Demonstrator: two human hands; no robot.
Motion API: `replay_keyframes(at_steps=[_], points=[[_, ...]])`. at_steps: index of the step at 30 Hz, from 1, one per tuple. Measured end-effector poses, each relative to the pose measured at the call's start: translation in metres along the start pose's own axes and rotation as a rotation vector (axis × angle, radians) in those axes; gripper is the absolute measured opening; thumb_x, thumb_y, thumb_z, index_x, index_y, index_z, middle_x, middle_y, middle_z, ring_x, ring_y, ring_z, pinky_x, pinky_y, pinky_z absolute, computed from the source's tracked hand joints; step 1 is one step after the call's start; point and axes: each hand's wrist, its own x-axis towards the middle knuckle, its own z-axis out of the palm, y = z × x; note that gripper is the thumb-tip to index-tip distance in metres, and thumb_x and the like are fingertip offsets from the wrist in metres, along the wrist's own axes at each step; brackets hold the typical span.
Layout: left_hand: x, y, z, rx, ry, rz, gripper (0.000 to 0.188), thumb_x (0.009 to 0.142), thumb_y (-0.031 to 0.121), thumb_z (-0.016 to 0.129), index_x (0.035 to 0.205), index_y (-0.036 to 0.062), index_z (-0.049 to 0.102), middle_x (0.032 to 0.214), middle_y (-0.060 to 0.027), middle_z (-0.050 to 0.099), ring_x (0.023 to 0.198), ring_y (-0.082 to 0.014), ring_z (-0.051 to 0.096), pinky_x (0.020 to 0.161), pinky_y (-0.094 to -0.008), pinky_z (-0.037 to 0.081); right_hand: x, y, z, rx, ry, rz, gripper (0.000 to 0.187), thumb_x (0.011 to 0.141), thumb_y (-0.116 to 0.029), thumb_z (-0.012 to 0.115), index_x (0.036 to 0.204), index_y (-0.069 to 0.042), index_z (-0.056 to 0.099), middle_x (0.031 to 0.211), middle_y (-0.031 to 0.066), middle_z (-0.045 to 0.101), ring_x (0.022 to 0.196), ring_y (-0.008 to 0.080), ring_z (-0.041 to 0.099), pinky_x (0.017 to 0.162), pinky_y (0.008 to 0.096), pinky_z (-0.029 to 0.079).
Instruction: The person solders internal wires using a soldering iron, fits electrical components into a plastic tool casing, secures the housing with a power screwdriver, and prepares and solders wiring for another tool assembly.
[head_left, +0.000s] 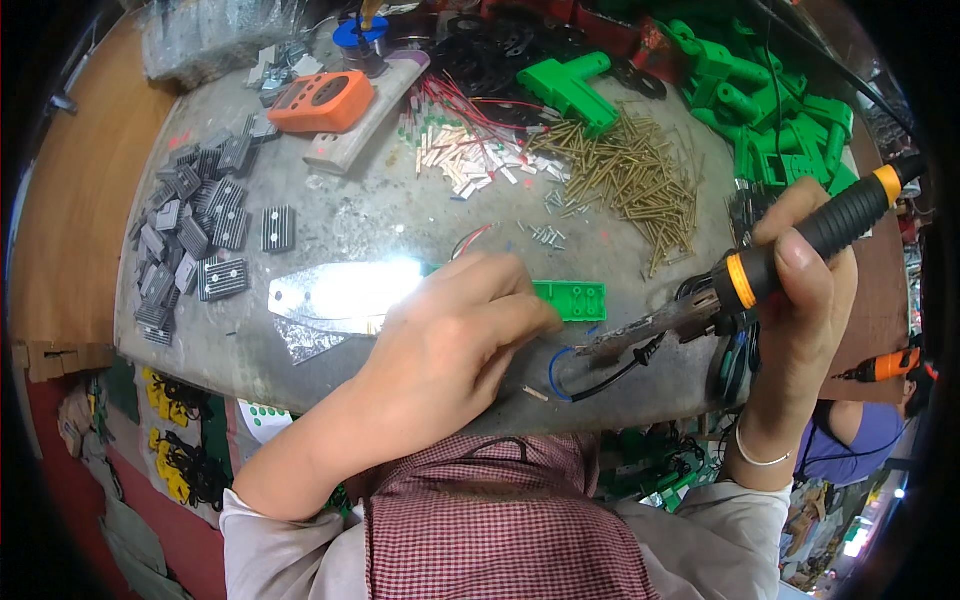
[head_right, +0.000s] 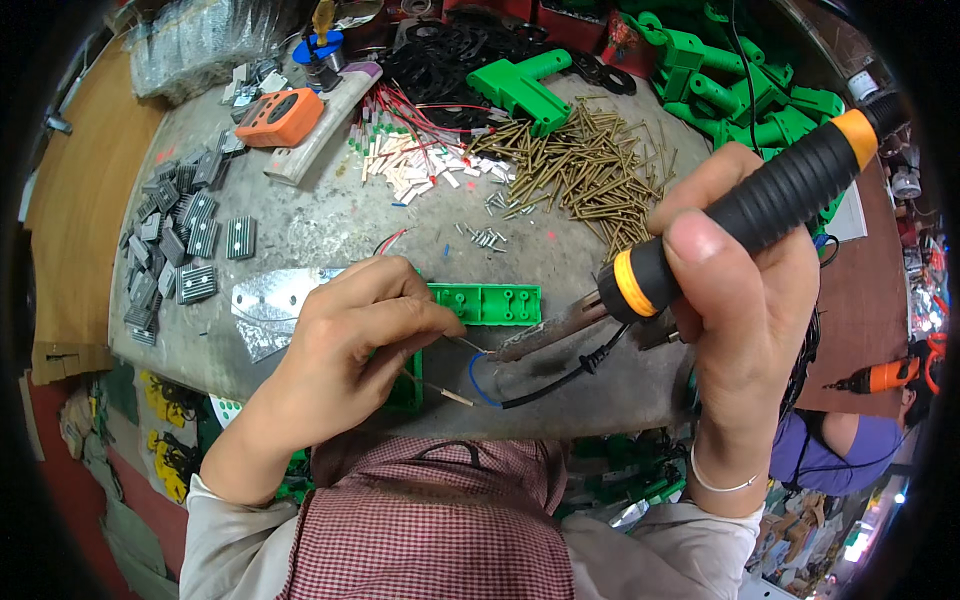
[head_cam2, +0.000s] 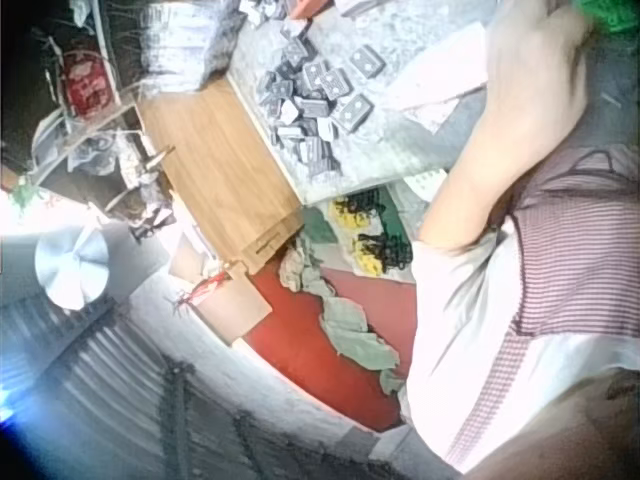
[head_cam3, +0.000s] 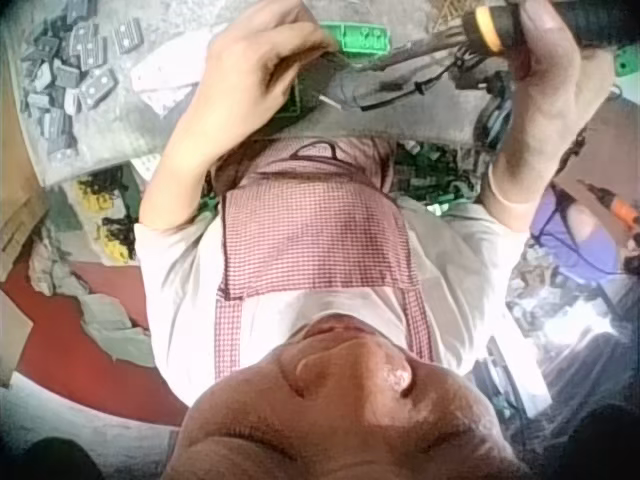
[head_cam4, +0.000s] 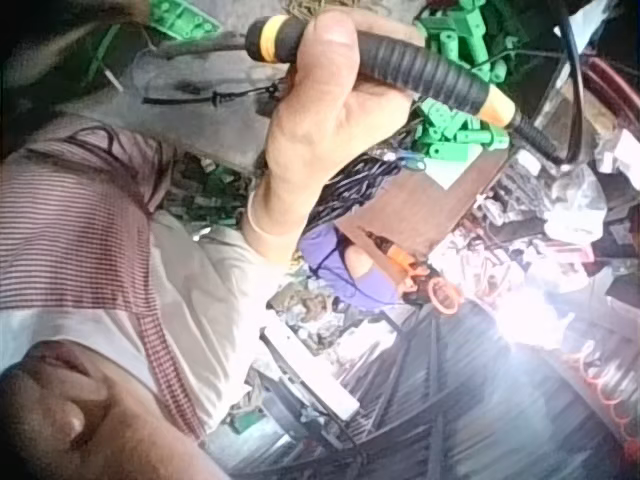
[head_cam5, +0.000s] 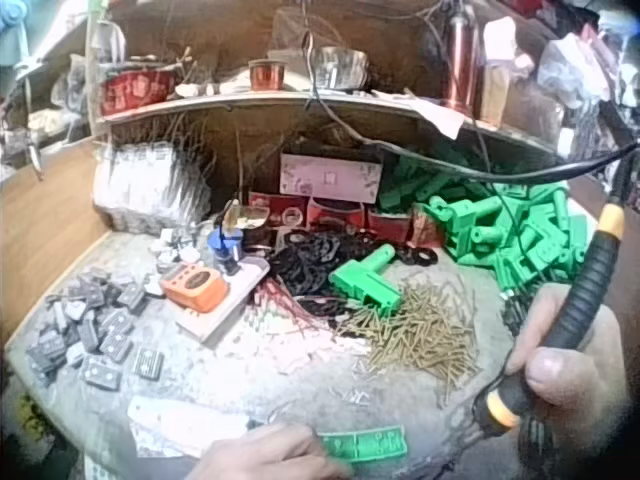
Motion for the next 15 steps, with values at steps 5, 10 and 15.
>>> replay_keyframes(at_steps=[5, 10, 15], points=[[0.0027, 0.0002, 0.0052, -0.032, 0.004, 0.015, 0.024, 0.073, -0.011, 0.068, 0.093, 0.0019, 0.071, 0.081, -0.0092, 0.057, 0.077, -0.0253, 0.060, 0.068, -0.0340, 0.047, -0.0033, 0.0019, -0.0008, -0.062, -0.007, -0.005, 0.030, 0.085, -0.033, 0.064, 0.086, -0.004, 0.059, 0.063, -0.0054, 0.046, 0.049, 0.0011, 0.035, 0.045, 0.0195, 0.023], [0.0043, 0.0011, 0.0074, -0.029, 0.008, 0.021, 0.023, 0.073, -0.010, 0.070, 0.092, 0.0022, 0.071, 0.080, -0.0087, 0.057, 0.076, -0.0249, 0.060, 0.068, -0.0337, 0.047, -0.0030, -0.0008, -0.0004, -0.049, 0.007, 0.004, 0.030, 0.086, -0.033, 0.064, 0.086, -0.004, 0.059, 0.063, -0.0053, 0.047, 0.049, 0.0011, 0.035, 0.045, 0.0197, 0.023], [0.0066, 0.0006, 0.0086, -0.014, 0.007, 0.030, 0.022, 0.073, -0.009, 0.070, 0.092, 0.0021, 0.071, 0.080, -0.0087, 0.057, 0.075, -0.0250, 0.060, 0.067, -0.0337, 0.047, -0.0014, 0.0018, -0.0026, -0.031, -0.003, -0.009, 0.031, 0.086, -0.034, 0.066, 0.087, -0.004, 0.059, 0.064, -0.0046, 0.048, 0.050, 0.0013, 0.036, 0.045, 0.0197, 0.024]])
